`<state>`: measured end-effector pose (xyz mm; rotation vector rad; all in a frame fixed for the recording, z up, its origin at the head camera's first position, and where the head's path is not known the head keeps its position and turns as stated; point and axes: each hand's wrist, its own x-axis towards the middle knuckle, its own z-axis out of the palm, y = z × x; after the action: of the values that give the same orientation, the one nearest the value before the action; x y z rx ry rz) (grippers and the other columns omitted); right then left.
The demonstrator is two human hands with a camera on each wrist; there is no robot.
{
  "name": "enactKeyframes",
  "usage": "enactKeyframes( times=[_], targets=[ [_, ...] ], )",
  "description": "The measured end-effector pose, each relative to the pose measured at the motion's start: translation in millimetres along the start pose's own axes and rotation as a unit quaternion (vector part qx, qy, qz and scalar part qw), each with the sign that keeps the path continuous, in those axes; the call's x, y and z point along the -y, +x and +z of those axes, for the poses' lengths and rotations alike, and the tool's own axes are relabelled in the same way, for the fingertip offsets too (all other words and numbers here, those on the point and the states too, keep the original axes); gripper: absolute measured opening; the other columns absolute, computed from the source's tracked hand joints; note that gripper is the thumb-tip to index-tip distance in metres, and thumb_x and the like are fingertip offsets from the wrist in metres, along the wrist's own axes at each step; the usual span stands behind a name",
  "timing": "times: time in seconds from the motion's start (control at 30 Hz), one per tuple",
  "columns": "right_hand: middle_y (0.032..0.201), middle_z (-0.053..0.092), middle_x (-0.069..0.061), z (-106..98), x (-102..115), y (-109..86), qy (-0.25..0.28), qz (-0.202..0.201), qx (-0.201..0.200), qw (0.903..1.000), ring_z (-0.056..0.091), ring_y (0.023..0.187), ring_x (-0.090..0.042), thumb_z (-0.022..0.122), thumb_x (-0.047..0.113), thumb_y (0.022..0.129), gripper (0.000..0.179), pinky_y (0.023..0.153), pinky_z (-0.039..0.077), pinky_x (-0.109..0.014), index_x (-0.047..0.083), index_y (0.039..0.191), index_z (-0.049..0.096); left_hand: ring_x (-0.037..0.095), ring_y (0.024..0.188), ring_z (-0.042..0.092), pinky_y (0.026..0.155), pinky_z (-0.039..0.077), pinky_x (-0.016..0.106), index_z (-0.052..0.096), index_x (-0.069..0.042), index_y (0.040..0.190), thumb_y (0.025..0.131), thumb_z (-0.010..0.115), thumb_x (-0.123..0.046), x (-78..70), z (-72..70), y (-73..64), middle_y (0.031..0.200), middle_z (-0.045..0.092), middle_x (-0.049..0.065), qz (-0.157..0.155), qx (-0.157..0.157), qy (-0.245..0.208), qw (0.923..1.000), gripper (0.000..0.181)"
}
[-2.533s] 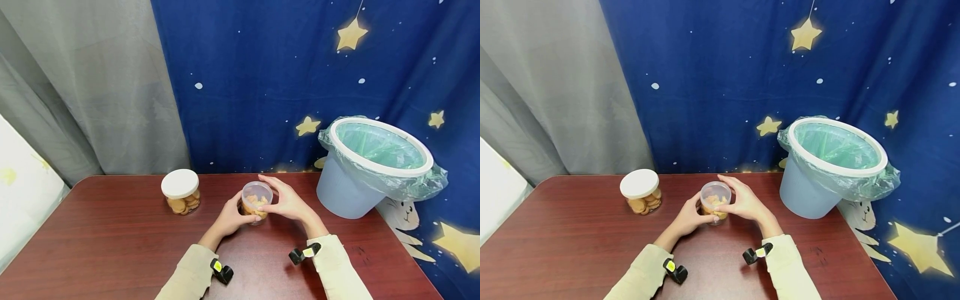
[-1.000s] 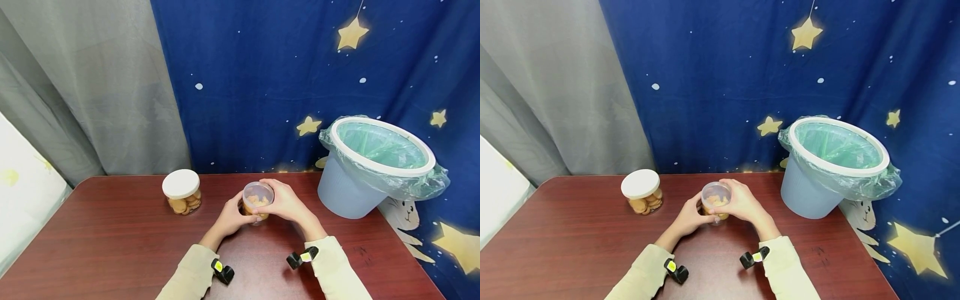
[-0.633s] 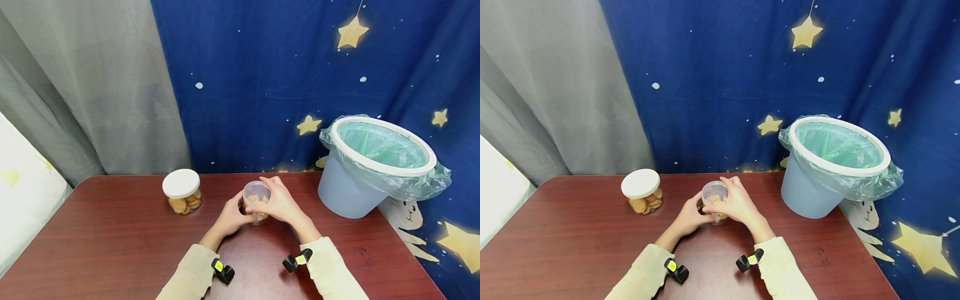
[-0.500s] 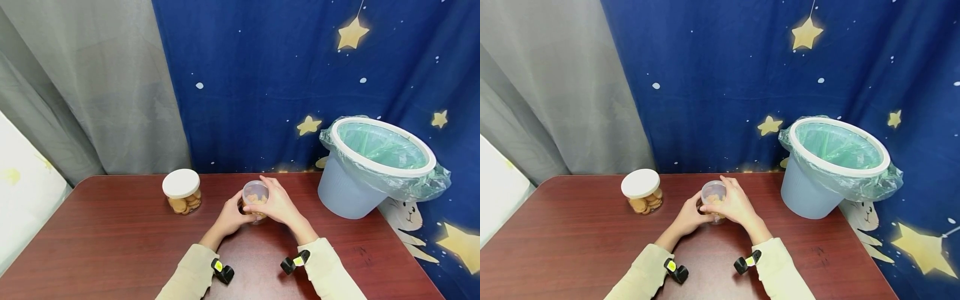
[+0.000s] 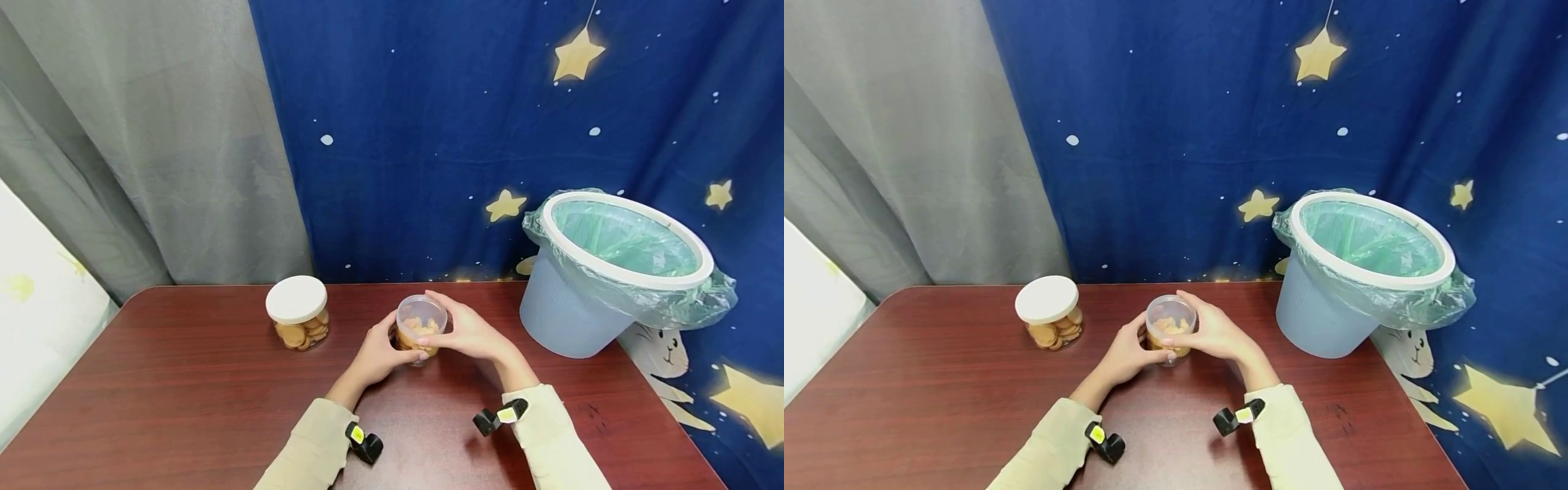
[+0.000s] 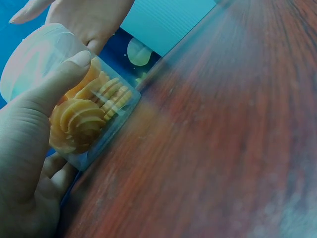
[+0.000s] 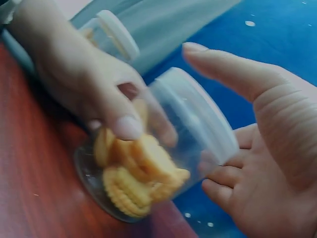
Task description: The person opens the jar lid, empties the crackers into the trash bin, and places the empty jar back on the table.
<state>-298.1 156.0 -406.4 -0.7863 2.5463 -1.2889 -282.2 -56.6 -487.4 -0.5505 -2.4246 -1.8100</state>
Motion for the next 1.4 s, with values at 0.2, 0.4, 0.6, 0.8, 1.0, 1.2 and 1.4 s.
enactKeyframes(
  times=[0.2, 0.4, 0.6, 0.8, 1.0, 1.2, 1.4],
  targets=[
    [0.146, 0.057, -0.013, -10.9, -3.2, -1.9, 0.009, -0.031, 0.010, 0.9994, 0.053, 0.138, -0.033, 0.084, 0.027, 0.082, 0.081, 0.115, 0.040, -0.054, 0.005, 0.150, 0.045, 0.013, 0.111, 0.065, 0.096, 0.051, 0.028, 0.051, -0.019, 0.145, 0.072, 0.093, -0.025, -0.7, 0.4, 0.1, 0.127, 0.069, 0.001, -0.005, -0.003, 0.000, 1.0000, 0.084],
    [0.134, 0.066, -0.012, -8.7, -2.0, -1.1, 0.004, -0.013, -0.032, 0.9994, 0.063, 0.126, -0.030, 0.090, 0.024, 0.075, 0.076, 0.109, 0.048, -0.049, 0.006, 0.140, 0.055, 0.012, 0.112, 0.064, 0.098, 0.051, 0.029, 0.050, -0.021, 0.145, 0.072, 0.093, -0.027, -1.0, 0.2, -0.1, 0.128, 0.068, -0.001, -0.012, -0.001, 0.002, 0.9999, 0.085],
    [0.135, 0.064, -0.013, -2.1, -4.9, 0.8, -0.009, -0.011, -0.062, 0.9980, 0.065, 0.122, -0.031, 0.093, 0.027, 0.071, 0.081, 0.103, 0.052, -0.047, 0.006, 0.140, 0.055, 0.014, 0.114, 0.064, 0.098, 0.051, 0.029, 0.049, -0.020, 0.146, 0.072, 0.093, -0.028, 0.0, 0.1, -0.1, 0.130, 0.068, 0.000, -0.006, -0.002, 0.006, 1.0000, 0.086],
    [0.136, 0.061, -0.011, 3.8, -10.2, 4.0, 0.003, -0.019, -0.081, 0.9965, 0.064, 0.121, -0.029, 0.094, 0.030, 0.069, 0.081, 0.104, 0.052, -0.047, 0.010, 0.138, 0.057, 0.012, 0.115, 0.063, 0.100, 0.051, 0.030, 0.051, -0.023, 0.144, 0.072, 0.093, -0.024, 0.1, 1.0, 0.4, 0.130, 0.068, -0.001, -0.010, -0.003, -0.001, 0.9999, 0.084],
    [0.126, 0.065, -0.006, 8.5, -12.1, 6.2, -0.007, -0.035, -0.113, 0.9929, 0.067, 0.113, -0.025, 0.098, 0.031, 0.062, 0.076, 0.101, 0.054, -0.046, 0.014, 0.127, 0.061, 0.012, 0.114, 0.063, 0.099, 0.051, 0.029, 0.052, -0.023, 0.143, 0.071, 0.093, -0.023, -0.4, 1.4, 0.6, 0.130, 0.067, -0.003, -0.009, -0.002, -0.001, 1.0000, 0.082],
    [0.146, 0.056, -0.008, 23.6, -15.7, 12.7, 0.046, -0.056, -0.109, 0.9914, 0.058, 0.128, -0.027, 0.094, 0.021, 0.068, 0.090, 0.109, 0.045, -0.049, 0.012, 0.144, 0.047, 0.012, 0.115, 0.063, 0.100, 0.050, 0.029, 0.052, -0.024, 0.144, 0.071, 0.093, -0.023, -0.3, 1.2, 0.2, 0.132, 0.066, -0.003, -0.010, -0.005, 0.003, 0.9999, 0.084],
    [0.145, 0.058, -0.006, 33.4, -16.7, 15.2, 0.060, -0.046, -0.125, 0.9893, 0.060, 0.123, -0.029, 0.093, 0.022, 0.070, 0.092, 0.104, 0.047, -0.050, 0.020, 0.149, 0.047, 0.014, 0.116, 0.064, 0.098, 0.052, 0.029, 0.050, -0.021, 0.146, 0.073, 0.092, -0.025, -0.4, 1.0, -0.6, 0.133, 0.066, 0.000, 0.000, 0.000, 0.006, 1.0000, 0.085]
  ],
)
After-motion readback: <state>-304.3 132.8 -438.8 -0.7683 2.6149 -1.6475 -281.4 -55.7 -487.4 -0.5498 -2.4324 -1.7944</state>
